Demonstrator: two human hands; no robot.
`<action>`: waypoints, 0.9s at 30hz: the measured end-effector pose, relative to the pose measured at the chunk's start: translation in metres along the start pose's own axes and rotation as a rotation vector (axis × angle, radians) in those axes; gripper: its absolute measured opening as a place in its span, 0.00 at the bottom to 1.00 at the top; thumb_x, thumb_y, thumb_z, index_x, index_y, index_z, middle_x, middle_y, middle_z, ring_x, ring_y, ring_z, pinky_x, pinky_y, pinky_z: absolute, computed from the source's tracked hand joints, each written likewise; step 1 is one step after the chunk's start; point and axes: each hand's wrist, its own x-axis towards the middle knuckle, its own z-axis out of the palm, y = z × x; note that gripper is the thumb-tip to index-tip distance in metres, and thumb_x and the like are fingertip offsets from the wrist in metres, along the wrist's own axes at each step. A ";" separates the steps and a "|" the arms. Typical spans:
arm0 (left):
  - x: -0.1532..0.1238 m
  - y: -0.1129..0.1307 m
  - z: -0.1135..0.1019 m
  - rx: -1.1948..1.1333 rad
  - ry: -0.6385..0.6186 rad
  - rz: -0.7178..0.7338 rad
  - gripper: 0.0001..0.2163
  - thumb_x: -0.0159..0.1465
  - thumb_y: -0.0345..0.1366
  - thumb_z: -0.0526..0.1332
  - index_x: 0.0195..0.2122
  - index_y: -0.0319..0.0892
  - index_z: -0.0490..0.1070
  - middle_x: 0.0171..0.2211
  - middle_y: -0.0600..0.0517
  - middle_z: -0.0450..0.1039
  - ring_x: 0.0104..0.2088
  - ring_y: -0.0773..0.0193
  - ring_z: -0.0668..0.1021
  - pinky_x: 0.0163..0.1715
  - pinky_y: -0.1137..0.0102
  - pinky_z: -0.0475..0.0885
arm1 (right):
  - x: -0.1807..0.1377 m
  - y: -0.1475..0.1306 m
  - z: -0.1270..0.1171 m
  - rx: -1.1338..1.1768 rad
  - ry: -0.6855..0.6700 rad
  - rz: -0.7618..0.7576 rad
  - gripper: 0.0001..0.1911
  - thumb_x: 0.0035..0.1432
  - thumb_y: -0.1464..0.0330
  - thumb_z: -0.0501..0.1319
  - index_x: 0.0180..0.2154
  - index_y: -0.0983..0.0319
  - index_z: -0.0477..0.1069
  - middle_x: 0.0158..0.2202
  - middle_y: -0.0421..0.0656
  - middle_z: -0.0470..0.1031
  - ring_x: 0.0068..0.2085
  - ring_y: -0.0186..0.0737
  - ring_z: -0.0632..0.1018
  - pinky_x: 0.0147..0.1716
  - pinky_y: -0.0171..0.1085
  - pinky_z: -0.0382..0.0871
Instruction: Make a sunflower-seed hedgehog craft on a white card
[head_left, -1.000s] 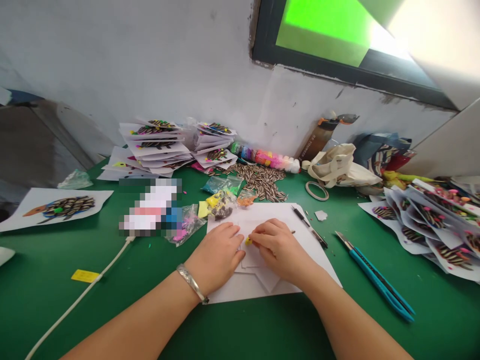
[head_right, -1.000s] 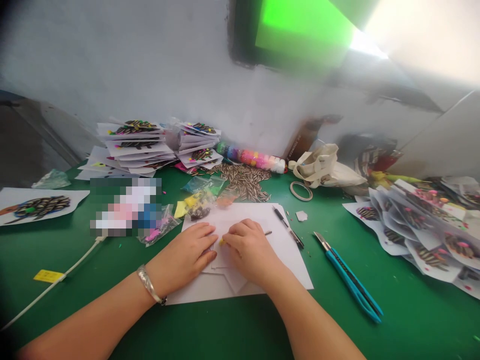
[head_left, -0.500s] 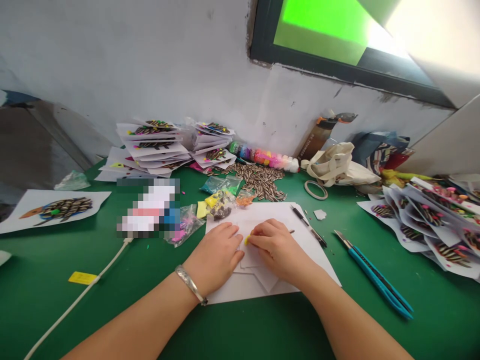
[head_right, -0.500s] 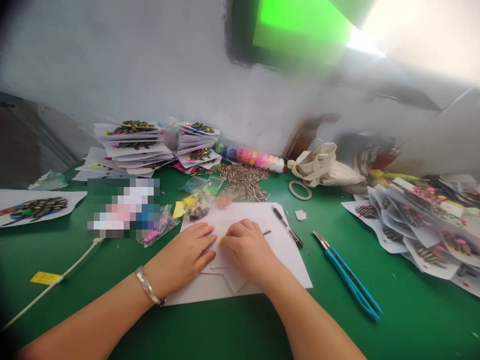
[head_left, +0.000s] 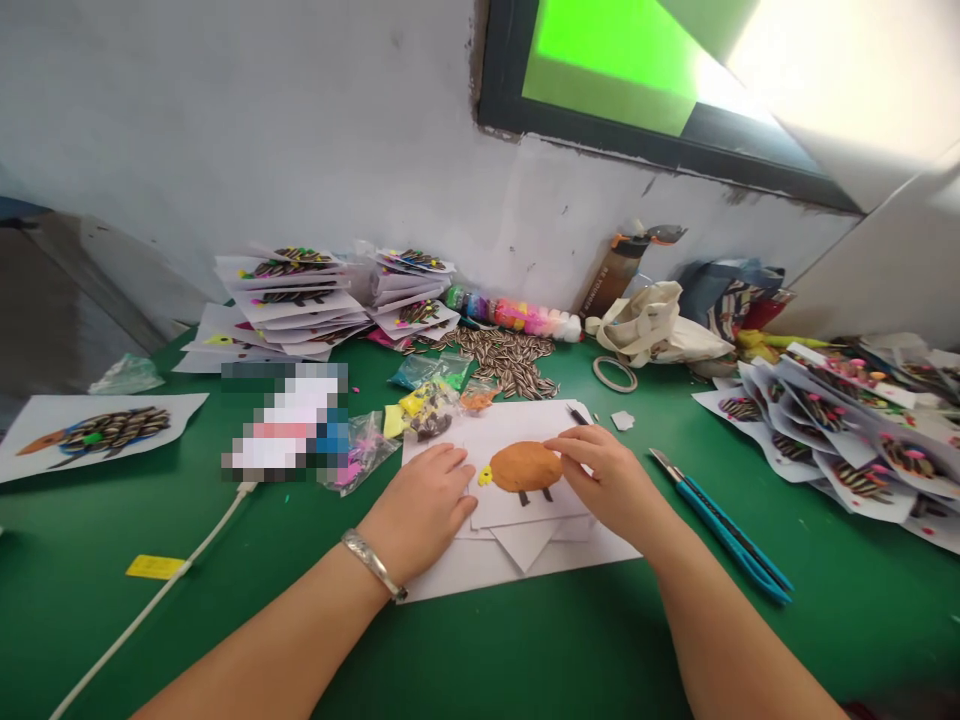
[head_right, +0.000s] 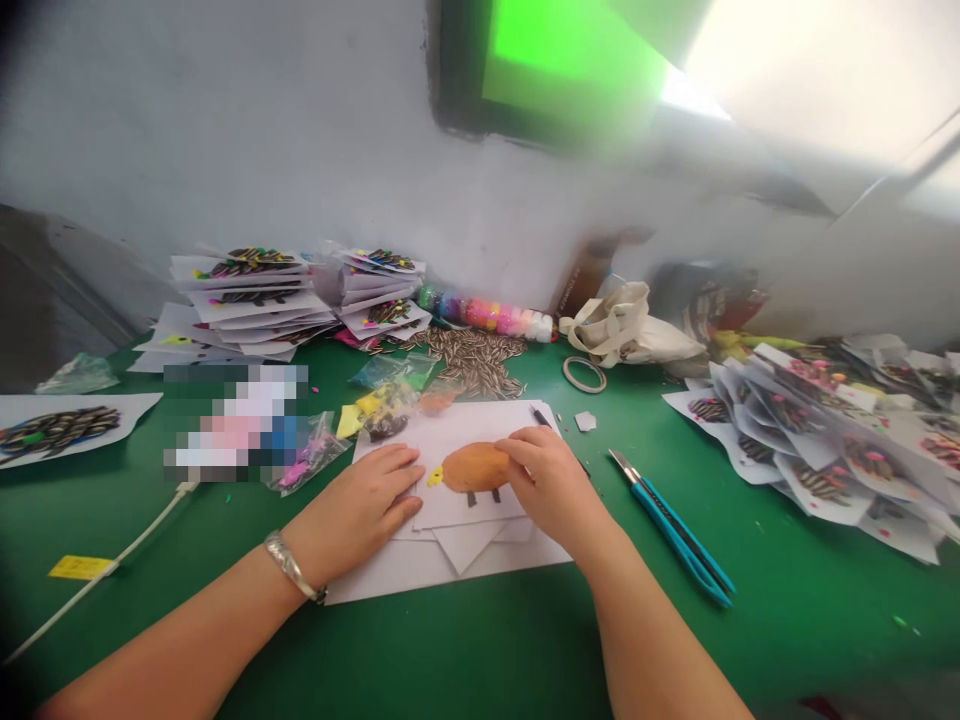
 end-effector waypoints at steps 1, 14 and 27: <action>0.000 -0.001 0.000 -0.001 0.009 0.004 0.09 0.65 0.33 0.57 0.43 0.39 0.73 0.49 0.43 0.72 0.54 0.53 0.71 0.57 0.56 0.65 | -0.004 0.004 0.000 0.009 0.013 0.041 0.16 0.60 0.75 0.53 0.43 0.60 0.77 0.42 0.46 0.77 0.44 0.44 0.74 0.44 0.44 0.70; -0.002 -0.002 0.006 0.056 0.227 0.065 0.14 0.67 0.33 0.53 0.49 0.39 0.73 0.52 0.43 0.73 0.56 0.50 0.71 0.57 0.51 0.68 | -0.005 0.019 0.018 -0.002 -0.002 0.149 0.18 0.61 0.77 0.51 0.43 0.61 0.77 0.42 0.45 0.76 0.43 0.39 0.76 0.44 0.37 0.69; -0.007 0.038 0.021 0.075 0.088 0.278 0.12 0.67 0.31 0.54 0.49 0.39 0.70 0.46 0.44 0.75 0.50 0.53 0.75 0.52 0.54 0.73 | -0.002 0.022 0.018 -0.182 -0.083 0.200 0.12 0.63 0.76 0.52 0.37 0.63 0.74 0.37 0.44 0.71 0.39 0.38 0.72 0.40 0.34 0.64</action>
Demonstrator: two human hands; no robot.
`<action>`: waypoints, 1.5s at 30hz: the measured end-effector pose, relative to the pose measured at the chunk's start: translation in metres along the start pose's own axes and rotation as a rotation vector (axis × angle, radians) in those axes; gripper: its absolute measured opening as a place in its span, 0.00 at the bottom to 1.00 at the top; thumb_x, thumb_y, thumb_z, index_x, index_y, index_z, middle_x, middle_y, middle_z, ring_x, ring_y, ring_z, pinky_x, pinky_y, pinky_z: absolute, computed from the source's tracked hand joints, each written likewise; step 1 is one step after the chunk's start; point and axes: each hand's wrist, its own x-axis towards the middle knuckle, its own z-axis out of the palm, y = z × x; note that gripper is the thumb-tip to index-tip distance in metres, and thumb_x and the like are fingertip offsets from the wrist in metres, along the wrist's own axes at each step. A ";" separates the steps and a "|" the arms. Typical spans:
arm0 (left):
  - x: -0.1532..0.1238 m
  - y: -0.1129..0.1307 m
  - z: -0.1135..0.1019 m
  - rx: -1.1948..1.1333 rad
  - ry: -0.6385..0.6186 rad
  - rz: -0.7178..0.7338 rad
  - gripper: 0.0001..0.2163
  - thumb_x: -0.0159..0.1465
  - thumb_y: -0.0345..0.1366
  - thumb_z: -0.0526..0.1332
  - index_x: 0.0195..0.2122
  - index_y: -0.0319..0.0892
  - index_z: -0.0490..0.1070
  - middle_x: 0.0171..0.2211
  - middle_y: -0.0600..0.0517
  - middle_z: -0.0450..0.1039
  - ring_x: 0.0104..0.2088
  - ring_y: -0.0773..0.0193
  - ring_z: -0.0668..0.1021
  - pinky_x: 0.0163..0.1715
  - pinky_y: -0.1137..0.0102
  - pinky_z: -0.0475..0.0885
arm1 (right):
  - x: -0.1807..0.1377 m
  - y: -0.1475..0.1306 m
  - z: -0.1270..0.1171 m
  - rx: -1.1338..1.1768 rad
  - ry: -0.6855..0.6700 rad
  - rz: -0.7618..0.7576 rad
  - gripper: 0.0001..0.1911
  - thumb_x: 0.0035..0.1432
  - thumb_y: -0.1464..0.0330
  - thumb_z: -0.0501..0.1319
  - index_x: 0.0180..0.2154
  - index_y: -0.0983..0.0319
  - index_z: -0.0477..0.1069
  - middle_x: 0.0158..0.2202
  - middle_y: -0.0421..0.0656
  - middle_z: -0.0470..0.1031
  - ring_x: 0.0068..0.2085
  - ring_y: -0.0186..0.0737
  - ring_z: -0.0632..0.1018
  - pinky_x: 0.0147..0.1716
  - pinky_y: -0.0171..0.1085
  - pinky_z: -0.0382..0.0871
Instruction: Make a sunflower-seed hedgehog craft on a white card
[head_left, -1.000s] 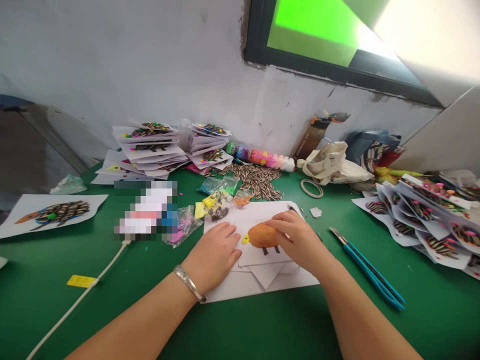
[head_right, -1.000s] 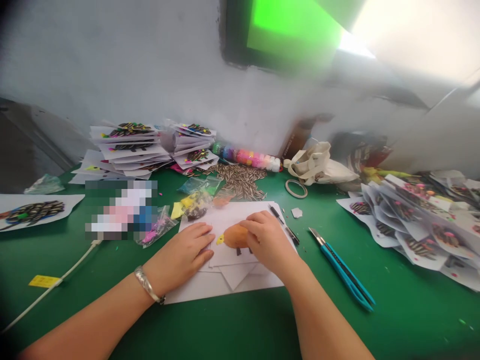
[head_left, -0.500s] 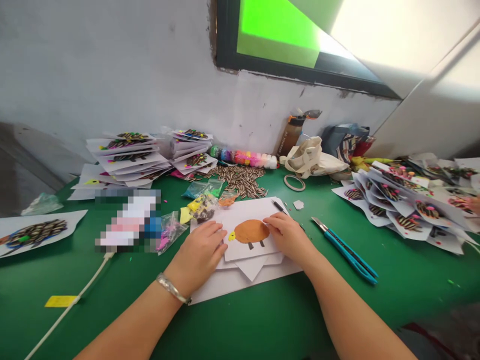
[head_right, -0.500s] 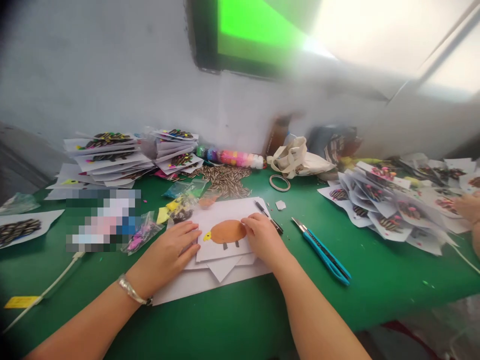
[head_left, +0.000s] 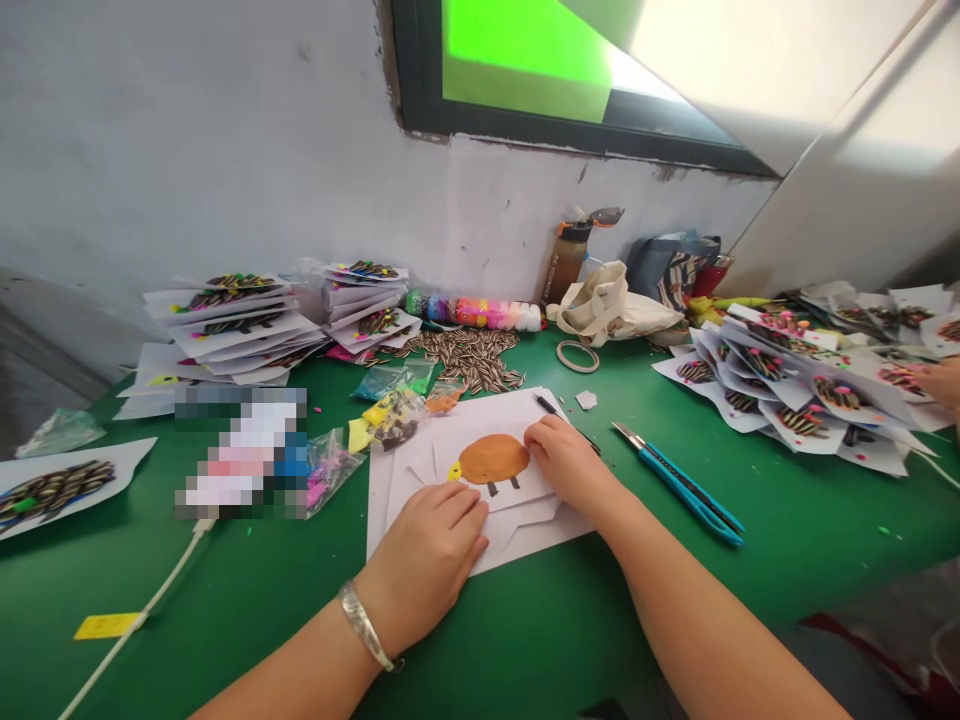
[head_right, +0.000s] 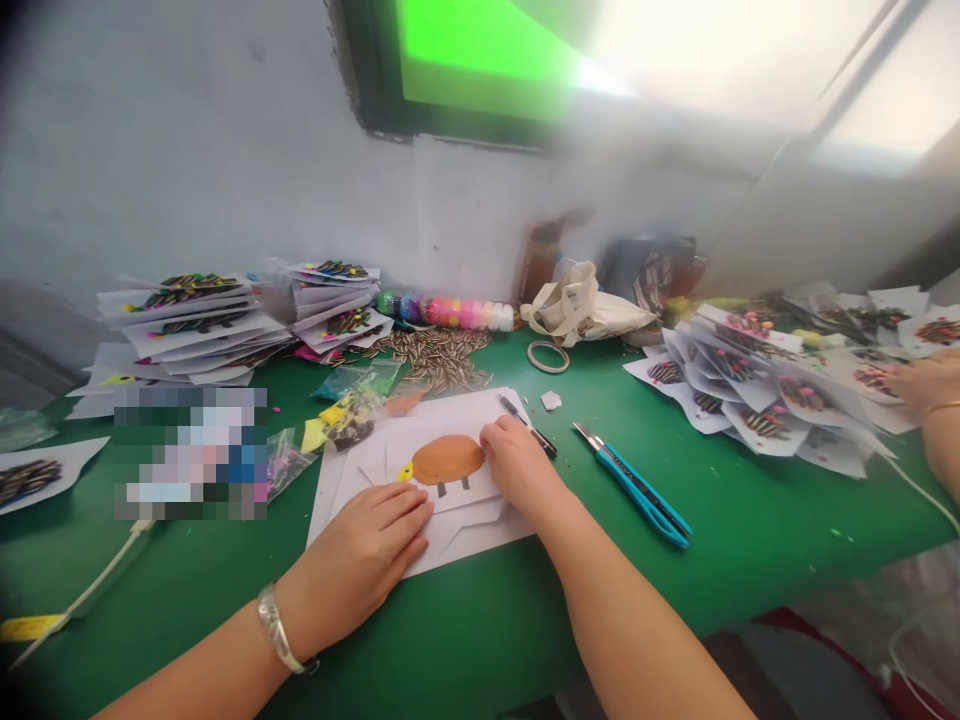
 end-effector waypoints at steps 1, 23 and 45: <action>0.000 0.000 0.000 0.000 -0.009 -0.005 0.12 0.67 0.32 0.54 0.50 0.39 0.69 0.47 0.44 0.75 0.50 0.52 0.75 0.52 0.54 0.72 | -0.001 0.000 0.000 -0.023 -0.004 -0.011 0.12 0.63 0.76 0.51 0.37 0.63 0.73 0.37 0.44 0.70 0.39 0.38 0.71 0.40 0.34 0.64; 0.016 0.015 0.001 0.065 -0.113 -0.154 0.21 0.63 0.47 0.61 0.54 0.44 0.68 0.47 0.43 0.70 0.49 0.46 0.71 0.47 0.49 0.68 | -0.007 -0.003 -0.009 -0.183 -0.107 -0.041 0.13 0.61 0.79 0.52 0.43 0.63 0.71 0.36 0.45 0.68 0.32 0.38 0.69 0.32 0.34 0.58; 0.003 0.013 0.009 0.063 0.017 -0.134 0.24 0.65 0.44 0.58 0.59 0.37 0.63 0.51 0.39 0.70 0.51 0.47 0.72 0.52 0.50 0.70 | -0.003 0.004 -0.007 -0.061 -0.088 -0.008 0.13 0.61 0.78 0.51 0.39 0.64 0.73 0.37 0.46 0.70 0.33 0.37 0.70 0.31 0.34 0.56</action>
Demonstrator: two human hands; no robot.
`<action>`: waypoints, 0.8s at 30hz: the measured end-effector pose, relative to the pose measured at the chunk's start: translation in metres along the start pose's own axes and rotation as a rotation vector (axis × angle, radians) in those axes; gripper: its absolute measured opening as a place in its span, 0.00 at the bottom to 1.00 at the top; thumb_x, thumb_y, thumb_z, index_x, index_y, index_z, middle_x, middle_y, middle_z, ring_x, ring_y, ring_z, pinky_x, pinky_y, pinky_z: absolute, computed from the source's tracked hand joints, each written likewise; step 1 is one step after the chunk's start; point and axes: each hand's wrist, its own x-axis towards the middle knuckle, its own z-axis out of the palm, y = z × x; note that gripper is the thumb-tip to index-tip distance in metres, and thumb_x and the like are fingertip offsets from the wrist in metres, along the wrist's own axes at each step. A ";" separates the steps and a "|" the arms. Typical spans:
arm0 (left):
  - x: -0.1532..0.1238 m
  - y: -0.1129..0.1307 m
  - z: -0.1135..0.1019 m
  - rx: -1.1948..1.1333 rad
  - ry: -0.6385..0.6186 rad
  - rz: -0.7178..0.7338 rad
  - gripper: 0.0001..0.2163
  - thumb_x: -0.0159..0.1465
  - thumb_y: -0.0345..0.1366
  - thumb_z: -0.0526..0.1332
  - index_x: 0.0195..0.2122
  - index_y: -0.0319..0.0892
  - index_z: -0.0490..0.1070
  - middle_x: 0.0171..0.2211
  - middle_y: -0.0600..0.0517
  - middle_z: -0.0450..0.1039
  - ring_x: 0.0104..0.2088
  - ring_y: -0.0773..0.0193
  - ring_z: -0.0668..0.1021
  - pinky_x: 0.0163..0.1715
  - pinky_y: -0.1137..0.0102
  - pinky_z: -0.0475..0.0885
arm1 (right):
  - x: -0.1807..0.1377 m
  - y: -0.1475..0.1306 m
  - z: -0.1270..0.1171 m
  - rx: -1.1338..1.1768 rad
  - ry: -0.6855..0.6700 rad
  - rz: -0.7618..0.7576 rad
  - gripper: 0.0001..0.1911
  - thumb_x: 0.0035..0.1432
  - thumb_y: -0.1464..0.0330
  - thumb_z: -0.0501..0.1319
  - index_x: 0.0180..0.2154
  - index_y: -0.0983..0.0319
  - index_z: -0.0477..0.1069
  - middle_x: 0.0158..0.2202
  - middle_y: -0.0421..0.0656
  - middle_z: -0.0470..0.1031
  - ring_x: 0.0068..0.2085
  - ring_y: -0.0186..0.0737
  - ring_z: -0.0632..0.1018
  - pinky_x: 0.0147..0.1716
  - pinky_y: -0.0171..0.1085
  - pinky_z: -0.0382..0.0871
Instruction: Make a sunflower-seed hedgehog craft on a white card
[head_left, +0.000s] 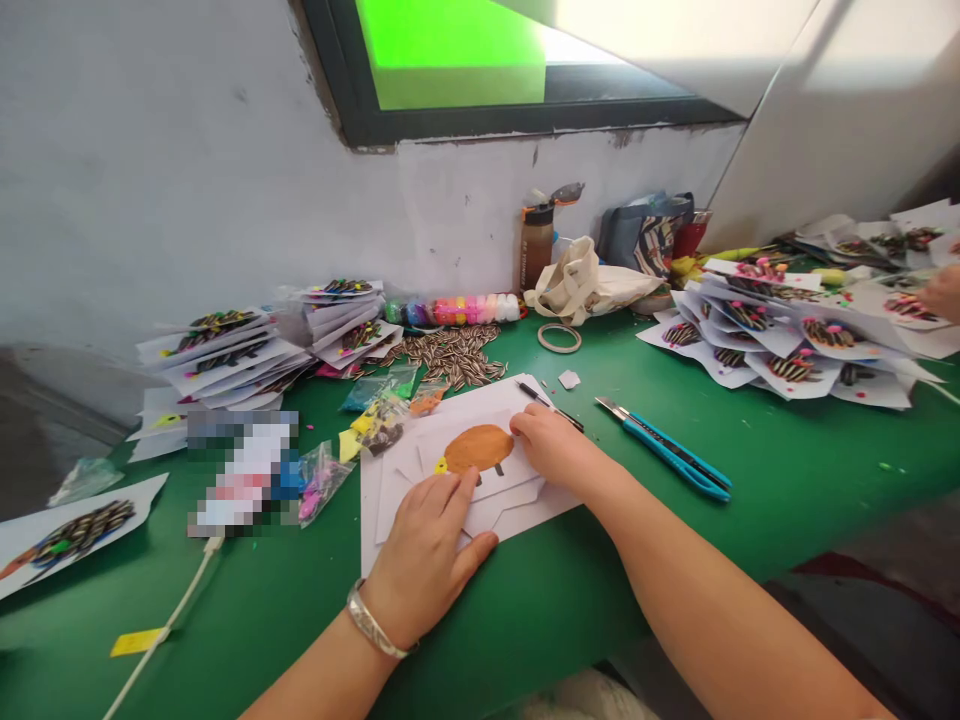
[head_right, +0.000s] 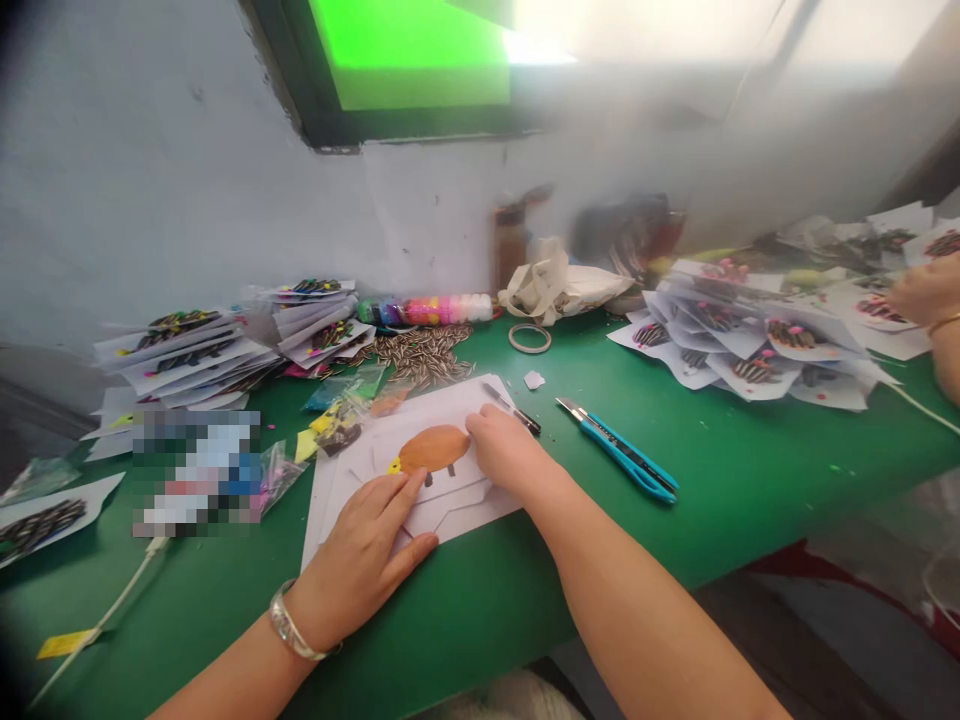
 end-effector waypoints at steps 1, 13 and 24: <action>-0.001 -0.001 0.000 -0.005 0.012 0.001 0.25 0.65 0.44 0.58 0.59 0.35 0.63 0.51 0.38 0.70 0.51 0.47 0.72 0.52 0.51 0.70 | 0.000 0.000 0.000 0.007 0.001 0.001 0.13 0.61 0.78 0.51 0.39 0.64 0.73 0.37 0.46 0.70 0.33 0.37 0.70 0.31 0.34 0.56; 0.000 -0.001 0.002 -0.009 0.035 0.007 0.22 0.64 0.43 0.59 0.56 0.35 0.67 0.50 0.38 0.70 0.52 0.46 0.72 0.53 0.51 0.70 | 0.000 0.002 0.002 0.073 0.027 0.020 0.13 0.60 0.78 0.52 0.38 0.63 0.74 0.37 0.46 0.70 0.34 0.37 0.70 0.31 0.34 0.56; 0.001 -0.001 0.002 -0.045 0.010 -0.004 0.21 0.65 0.40 0.58 0.56 0.35 0.67 0.51 0.38 0.69 0.53 0.46 0.70 0.53 0.49 0.71 | -0.008 -0.007 -0.014 0.307 0.087 0.109 0.08 0.62 0.74 0.52 0.36 0.59 0.69 0.29 0.39 0.72 0.31 0.35 0.70 0.29 0.32 0.56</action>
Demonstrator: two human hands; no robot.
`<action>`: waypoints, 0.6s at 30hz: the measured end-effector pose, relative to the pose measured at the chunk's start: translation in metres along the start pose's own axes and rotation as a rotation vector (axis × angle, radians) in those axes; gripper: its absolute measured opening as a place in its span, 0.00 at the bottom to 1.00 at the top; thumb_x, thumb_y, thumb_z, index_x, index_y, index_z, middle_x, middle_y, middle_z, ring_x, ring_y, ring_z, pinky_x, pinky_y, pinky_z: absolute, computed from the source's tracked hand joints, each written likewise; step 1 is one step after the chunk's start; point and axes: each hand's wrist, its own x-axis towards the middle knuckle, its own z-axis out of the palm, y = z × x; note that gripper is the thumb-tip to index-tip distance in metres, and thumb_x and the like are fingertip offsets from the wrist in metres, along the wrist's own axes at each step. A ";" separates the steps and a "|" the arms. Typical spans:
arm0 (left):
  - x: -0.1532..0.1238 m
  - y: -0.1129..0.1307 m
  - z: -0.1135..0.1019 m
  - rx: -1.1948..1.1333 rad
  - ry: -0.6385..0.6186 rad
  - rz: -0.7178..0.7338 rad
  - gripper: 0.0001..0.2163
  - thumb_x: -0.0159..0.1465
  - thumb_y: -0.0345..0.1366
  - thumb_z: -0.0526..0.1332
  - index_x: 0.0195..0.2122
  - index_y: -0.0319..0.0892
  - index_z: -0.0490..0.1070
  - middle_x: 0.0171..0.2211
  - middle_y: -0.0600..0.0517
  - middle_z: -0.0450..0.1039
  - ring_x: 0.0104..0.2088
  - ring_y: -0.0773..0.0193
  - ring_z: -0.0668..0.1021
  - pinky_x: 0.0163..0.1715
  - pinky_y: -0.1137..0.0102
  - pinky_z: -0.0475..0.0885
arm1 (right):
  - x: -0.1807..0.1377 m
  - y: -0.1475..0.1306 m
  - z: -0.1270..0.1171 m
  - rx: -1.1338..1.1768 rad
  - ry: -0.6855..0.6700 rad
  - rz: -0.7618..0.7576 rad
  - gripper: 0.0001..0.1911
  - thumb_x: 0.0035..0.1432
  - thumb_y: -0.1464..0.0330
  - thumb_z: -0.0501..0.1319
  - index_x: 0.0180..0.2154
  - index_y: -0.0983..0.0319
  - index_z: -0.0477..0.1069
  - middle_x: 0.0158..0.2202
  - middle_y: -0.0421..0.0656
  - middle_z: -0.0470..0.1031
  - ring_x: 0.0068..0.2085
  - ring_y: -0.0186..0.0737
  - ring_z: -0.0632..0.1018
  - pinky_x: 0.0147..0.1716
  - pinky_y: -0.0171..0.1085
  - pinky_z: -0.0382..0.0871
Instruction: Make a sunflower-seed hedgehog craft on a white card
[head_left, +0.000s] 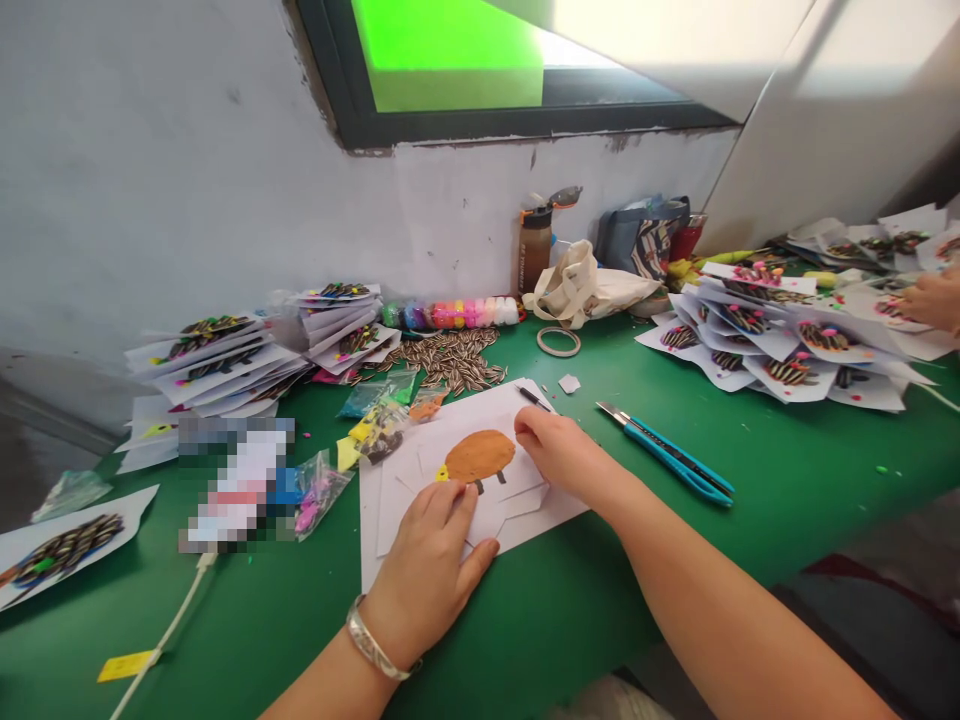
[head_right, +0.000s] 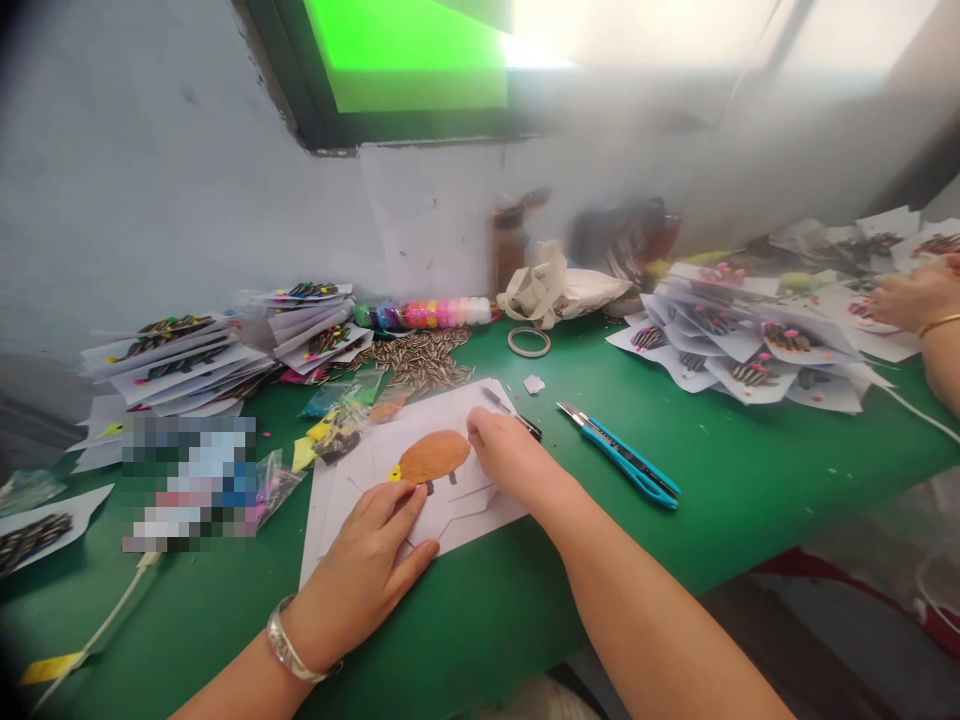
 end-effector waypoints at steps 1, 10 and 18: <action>0.000 0.000 0.000 -0.011 0.005 0.001 0.21 0.65 0.40 0.59 0.57 0.34 0.66 0.51 0.38 0.69 0.53 0.46 0.71 0.53 0.49 0.71 | -0.002 -0.005 -0.002 0.037 -0.025 -0.014 0.07 0.62 0.73 0.53 0.36 0.59 0.69 0.28 0.38 0.72 0.30 0.35 0.70 0.28 0.32 0.56; -0.002 0.001 -0.002 -0.067 -0.023 -0.008 0.20 0.65 0.37 0.58 0.56 0.34 0.66 0.52 0.38 0.69 0.54 0.48 0.70 0.55 0.52 0.69 | -0.028 -0.031 0.013 0.061 -0.025 -0.250 0.12 0.62 0.75 0.51 0.32 0.60 0.71 0.29 0.40 0.73 0.31 0.35 0.72 0.29 0.32 0.60; -0.004 0.000 0.003 -0.065 -0.009 -0.024 0.20 0.64 0.37 0.59 0.56 0.34 0.66 0.52 0.38 0.69 0.54 0.46 0.69 0.56 0.49 0.68 | -0.043 -0.034 0.046 -0.247 0.132 -0.232 0.11 0.63 0.75 0.51 0.29 0.62 0.67 0.27 0.42 0.71 0.29 0.38 0.70 0.30 0.35 0.57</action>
